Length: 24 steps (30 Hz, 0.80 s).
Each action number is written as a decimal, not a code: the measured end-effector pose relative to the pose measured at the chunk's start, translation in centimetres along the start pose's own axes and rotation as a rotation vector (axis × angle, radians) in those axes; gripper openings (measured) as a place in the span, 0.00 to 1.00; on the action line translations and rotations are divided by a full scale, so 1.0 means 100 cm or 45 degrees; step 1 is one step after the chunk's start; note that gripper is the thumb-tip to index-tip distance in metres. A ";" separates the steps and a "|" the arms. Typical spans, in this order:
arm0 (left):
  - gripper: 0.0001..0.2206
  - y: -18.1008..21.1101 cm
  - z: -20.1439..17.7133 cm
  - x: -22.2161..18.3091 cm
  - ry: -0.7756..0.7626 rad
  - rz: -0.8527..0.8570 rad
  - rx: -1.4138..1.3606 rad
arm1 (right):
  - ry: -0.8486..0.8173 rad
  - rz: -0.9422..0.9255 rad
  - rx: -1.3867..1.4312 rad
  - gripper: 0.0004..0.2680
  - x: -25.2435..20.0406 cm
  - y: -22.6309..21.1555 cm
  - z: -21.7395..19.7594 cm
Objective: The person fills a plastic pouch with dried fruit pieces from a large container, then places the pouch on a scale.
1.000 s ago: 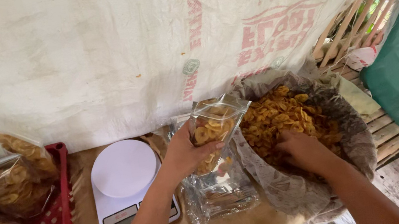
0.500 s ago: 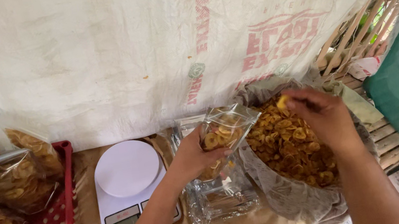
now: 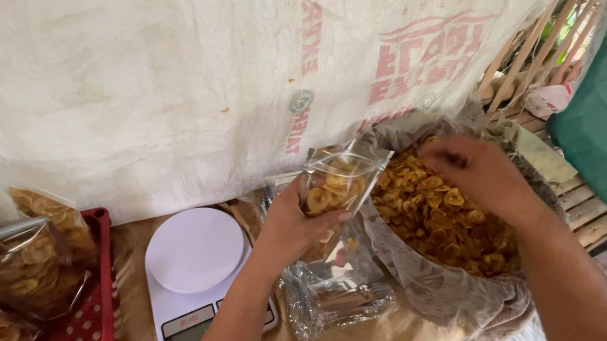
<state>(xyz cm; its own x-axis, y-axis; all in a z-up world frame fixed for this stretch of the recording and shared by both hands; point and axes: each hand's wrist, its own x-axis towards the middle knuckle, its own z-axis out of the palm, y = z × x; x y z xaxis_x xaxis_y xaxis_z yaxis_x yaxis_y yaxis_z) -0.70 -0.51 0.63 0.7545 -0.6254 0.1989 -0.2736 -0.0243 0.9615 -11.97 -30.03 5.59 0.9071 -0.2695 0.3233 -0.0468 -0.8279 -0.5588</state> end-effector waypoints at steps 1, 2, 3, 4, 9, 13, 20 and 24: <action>0.26 0.001 -0.001 -0.001 -0.008 0.012 -0.053 | -0.113 -0.066 -0.102 0.10 -0.006 0.018 0.000; 0.27 0.001 -0.002 -0.002 -0.009 0.026 -0.106 | -0.230 -0.139 -0.206 0.11 -0.010 0.034 0.004; 0.27 0.001 -0.003 -0.002 -0.010 0.040 -0.159 | -0.346 -0.211 -0.309 0.11 -0.012 0.046 0.006; 0.28 0.001 -0.003 -0.002 -0.008 0.024 -0.160 | -0.374 -0.020 -0.430 0.11 -0.018 0.056 0.007; 0.27 -0.003 -0.004 0.000 0.028 0.000 -0.145 | -0.245 0.383 -0.790 0.13 -0.038 0.082 0.001; 0.28 -0.005 -0.001 0.002 0.057 0.006 -0.076 | -0.117 0.160 -0.766 0.12 -0.041 0.102 0.013; 0.27 -0.004 -0.001 0.001 0.024 0.021 -0.062 | -0.126 0.320 -0.767 0.10 -0.035 0.114 0.019; 0.27 -0.004 0.000 0.000 0.008 0.069 -0.025 | -0.117 0.122 -0.771 0.14 -0.034 0.111 0.021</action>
<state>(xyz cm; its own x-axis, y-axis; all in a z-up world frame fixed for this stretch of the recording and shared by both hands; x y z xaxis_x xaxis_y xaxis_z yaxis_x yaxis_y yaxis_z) -0.64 -0.52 0.28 0.7425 -0.6207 0.2520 -0.3025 0.0249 0.9528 -14.64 -37.30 -3.34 0.9181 -0.3354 0.2113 -0.3346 -0.9415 -0.0408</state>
